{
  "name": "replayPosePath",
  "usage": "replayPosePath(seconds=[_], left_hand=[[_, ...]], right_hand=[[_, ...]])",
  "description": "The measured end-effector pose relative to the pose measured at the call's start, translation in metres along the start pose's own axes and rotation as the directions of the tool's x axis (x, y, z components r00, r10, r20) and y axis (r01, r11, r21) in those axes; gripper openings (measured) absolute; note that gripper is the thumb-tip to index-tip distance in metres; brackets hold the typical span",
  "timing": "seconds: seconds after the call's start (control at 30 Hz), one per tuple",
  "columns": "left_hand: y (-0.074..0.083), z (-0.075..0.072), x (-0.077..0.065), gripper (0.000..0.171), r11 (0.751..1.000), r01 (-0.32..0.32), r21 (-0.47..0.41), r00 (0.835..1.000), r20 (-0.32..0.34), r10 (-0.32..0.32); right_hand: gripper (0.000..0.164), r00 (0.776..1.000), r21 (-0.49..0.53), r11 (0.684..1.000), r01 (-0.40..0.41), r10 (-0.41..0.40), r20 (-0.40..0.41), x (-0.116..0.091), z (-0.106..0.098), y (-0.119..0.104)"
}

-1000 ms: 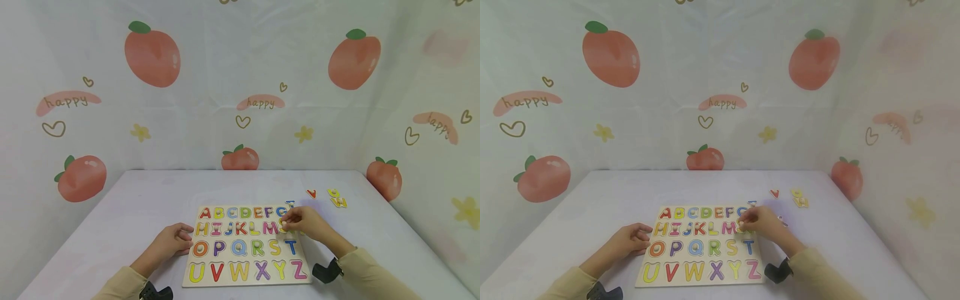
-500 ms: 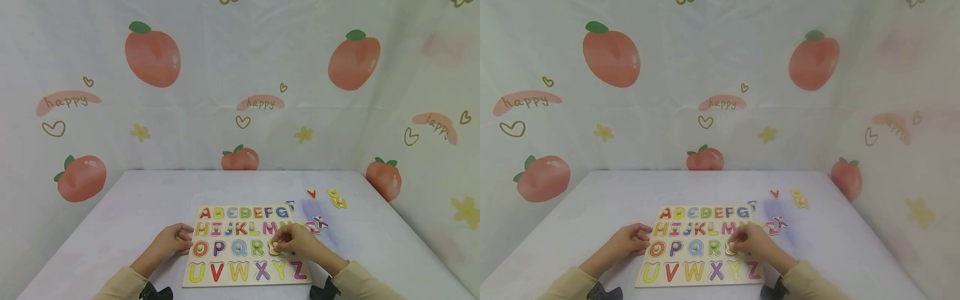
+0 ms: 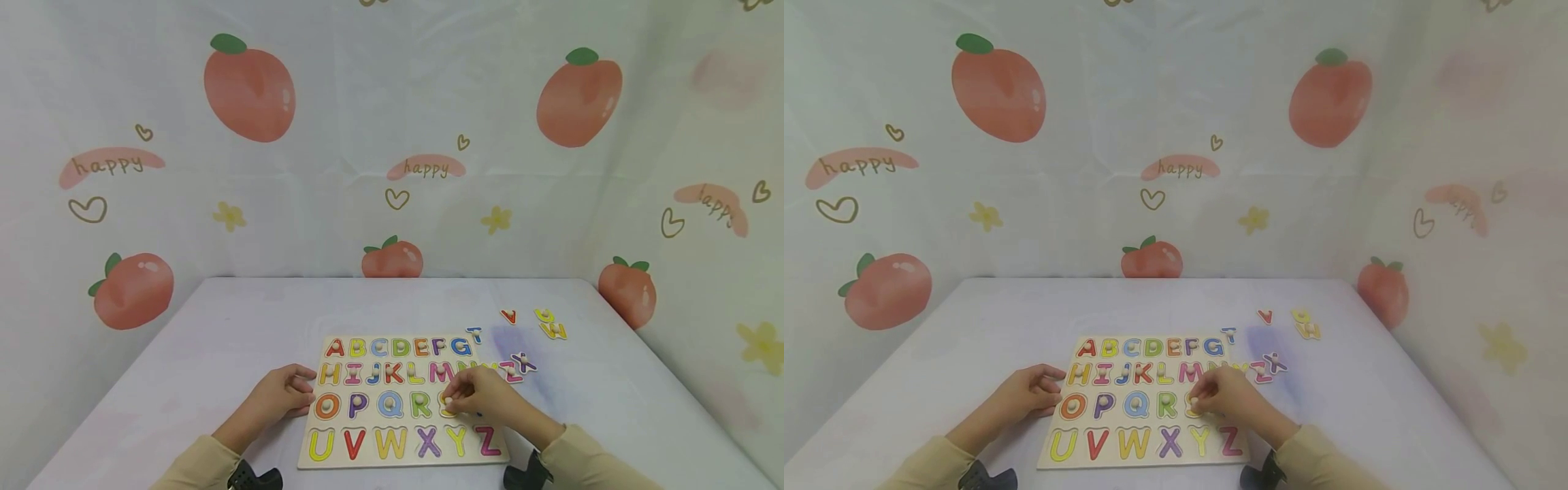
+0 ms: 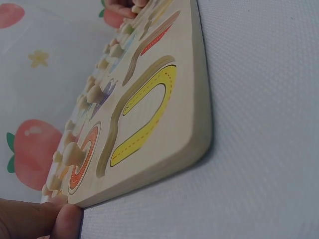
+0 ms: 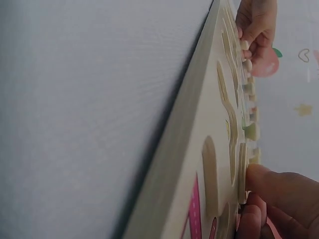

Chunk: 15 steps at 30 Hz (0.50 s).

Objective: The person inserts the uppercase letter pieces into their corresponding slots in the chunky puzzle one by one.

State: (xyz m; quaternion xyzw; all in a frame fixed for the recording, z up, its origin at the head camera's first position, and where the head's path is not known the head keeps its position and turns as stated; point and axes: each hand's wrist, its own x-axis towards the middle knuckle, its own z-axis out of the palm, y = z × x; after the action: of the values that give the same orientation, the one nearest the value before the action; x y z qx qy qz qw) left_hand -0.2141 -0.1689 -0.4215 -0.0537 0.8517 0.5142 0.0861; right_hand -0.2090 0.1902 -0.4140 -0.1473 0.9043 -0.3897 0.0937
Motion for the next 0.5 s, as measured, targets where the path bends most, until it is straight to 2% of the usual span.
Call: replayPosePath(seconds=[0.5], left_hand=[[0.0003,-0.0009,0.0006,0.039,1.000,0.004,0.010,1.000,0.010,-0.005]], right_hand=[[0.013,0.999,-0.028,0.999,-0.033,0.033,-0.009,0.0029,0.0028,-0.0012]])
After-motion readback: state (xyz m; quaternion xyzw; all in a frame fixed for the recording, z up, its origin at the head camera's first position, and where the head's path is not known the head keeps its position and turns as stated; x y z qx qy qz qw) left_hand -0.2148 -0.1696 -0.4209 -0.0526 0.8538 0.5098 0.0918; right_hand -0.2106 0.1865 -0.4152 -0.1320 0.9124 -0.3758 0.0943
